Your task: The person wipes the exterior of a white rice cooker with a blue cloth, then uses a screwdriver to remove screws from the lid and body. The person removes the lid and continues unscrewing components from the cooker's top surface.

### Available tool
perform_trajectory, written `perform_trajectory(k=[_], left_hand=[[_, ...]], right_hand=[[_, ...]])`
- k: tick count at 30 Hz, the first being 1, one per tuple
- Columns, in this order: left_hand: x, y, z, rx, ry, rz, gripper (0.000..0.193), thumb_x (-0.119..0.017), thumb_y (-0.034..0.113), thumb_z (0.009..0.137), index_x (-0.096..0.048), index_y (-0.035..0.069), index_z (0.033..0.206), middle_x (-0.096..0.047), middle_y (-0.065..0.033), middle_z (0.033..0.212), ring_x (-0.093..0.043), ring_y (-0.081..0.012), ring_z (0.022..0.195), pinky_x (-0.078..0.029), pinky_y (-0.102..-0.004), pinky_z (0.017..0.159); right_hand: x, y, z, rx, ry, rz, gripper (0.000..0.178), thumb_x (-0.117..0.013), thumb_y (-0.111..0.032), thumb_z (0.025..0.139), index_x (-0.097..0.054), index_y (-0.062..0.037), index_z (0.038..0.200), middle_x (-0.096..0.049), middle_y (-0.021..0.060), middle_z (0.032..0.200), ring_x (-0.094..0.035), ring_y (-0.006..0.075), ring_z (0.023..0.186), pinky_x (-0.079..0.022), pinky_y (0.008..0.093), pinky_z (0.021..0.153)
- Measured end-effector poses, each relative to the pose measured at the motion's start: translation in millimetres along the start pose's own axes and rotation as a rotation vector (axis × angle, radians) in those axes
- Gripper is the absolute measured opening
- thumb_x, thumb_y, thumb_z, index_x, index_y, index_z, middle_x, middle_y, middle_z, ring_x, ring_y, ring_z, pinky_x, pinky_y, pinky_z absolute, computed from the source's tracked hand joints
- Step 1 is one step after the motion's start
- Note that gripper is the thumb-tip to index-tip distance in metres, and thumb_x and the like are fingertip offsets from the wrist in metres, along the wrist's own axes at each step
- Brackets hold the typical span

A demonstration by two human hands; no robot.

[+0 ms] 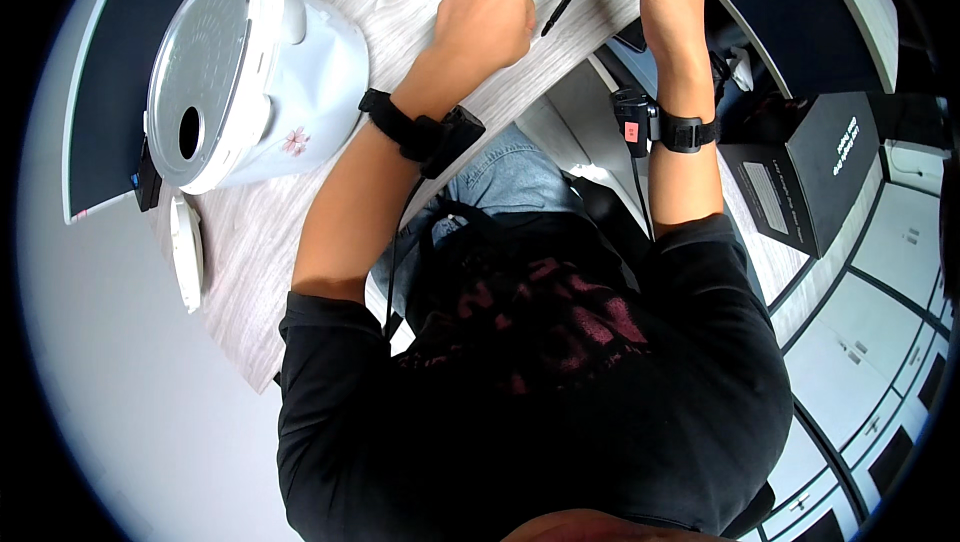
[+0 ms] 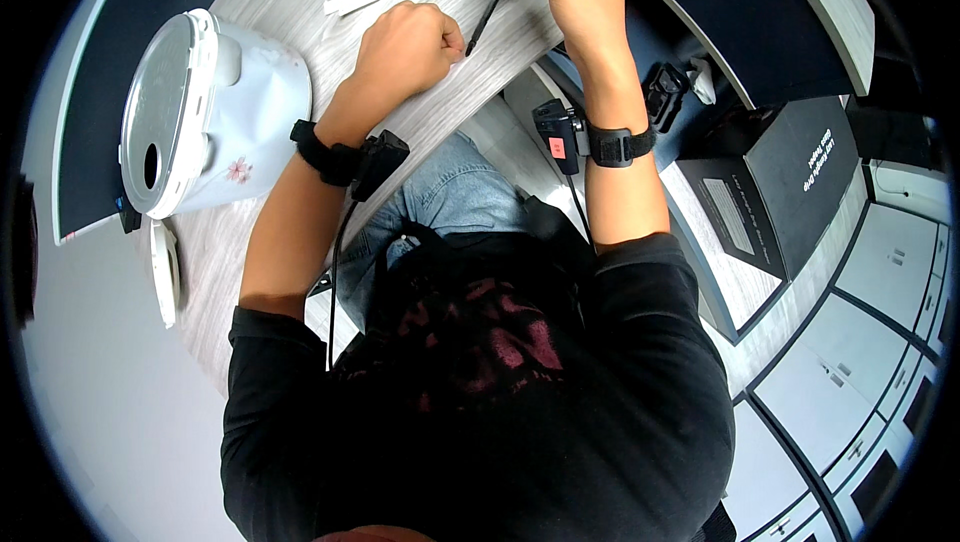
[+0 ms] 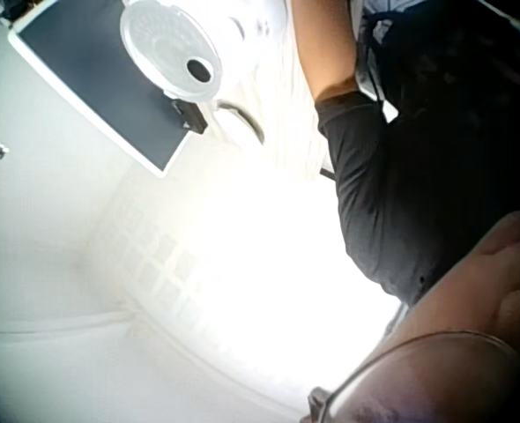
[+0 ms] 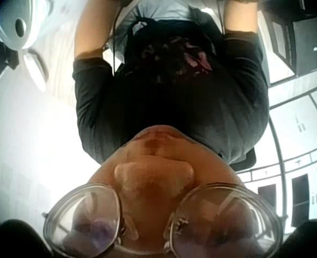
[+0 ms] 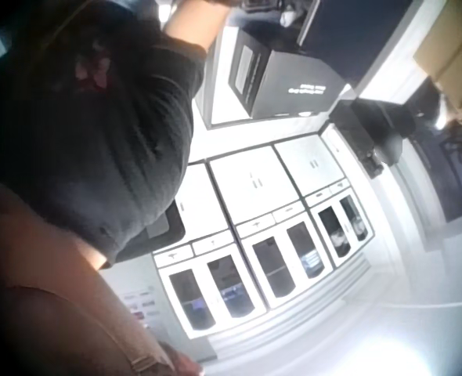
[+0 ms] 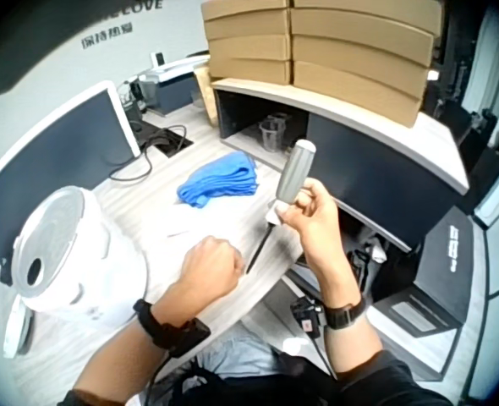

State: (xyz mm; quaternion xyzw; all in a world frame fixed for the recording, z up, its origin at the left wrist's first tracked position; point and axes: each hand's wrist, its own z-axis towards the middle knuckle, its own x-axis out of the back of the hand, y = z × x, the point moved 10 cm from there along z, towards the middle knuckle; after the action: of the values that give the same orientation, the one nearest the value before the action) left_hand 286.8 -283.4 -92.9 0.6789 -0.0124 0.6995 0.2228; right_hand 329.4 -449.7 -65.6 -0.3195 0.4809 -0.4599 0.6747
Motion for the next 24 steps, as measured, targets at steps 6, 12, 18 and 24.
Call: perform_trajectory(k=[6,12,18,24], left_hand=[[20,-5,-24,-0.042,0.121,-0.054,0.013,-0.074,0.012,0.079,-0.078,0.010,0.091,-0.072,-0.0095,0.085,-0.065,-0.0291,0.093,-0.053,-0.0413,0.080],[69,-19,-78,-0.089,0.228,-0.157,0.007,-0.073,0.010,0.080,-0.072,0.004,0.083,-0.069,-0.0090,0.081,-0.064,-0.0284,0.081,-0.051,-0.0395,0.073],[115,-24,-138,-0.026,0.329,-0.290,0.003,-0.073,0.008,0.080,-0.070,0.006,0.080,-0.068,-0.0080,0.076,-0.064,-0.0252,0.071,-0.049,-0.0344,0.066],[155,-27,-184,-0.032,0.451,-0.409,0.006,-0.076,0.006,0.081,-0.072,0.004,0.085,-0.068,-0.0055,0.077,-0.060,-0.0178,0.067,-0.046,-0.0287,0.063]], right_hand=[[-23,-3,0,-0.015,-0.038,-0.016,0.035,-0.063,0.012,0.086,-0.056,-0.0022,0.117,-0.068,0.0037,0.095,-0.064,0.0105,0.082,-0.052,0.0232,0.072],[-86,17,12,-0.108,-0.196,-0.119,0.028,-0.072,0.008,0.082,-0.061,0.0006,0.107,-0.064,0.0012,0.079,-0.060,0.0084,0.066,-0.049,0.0218,0.061],[-186,68,23,-0.280,-0.425,-0.527,0.032,-0.078,-0.002,0.076,-0.064,0.0072,0.103,-0.062,0.0025,0.067,-0.057,0.0106,0.058,-0.045,0.0270,0.054],[-235,138,33,-0.169,-0.585,-1.062,0.027,-0.083,-0.027,0.067,-0.077,-0.0047,0.083,-0.073,0.0145,0.076,-0.071,0.0282,0.072,-0.054,0.0360,0.072]])
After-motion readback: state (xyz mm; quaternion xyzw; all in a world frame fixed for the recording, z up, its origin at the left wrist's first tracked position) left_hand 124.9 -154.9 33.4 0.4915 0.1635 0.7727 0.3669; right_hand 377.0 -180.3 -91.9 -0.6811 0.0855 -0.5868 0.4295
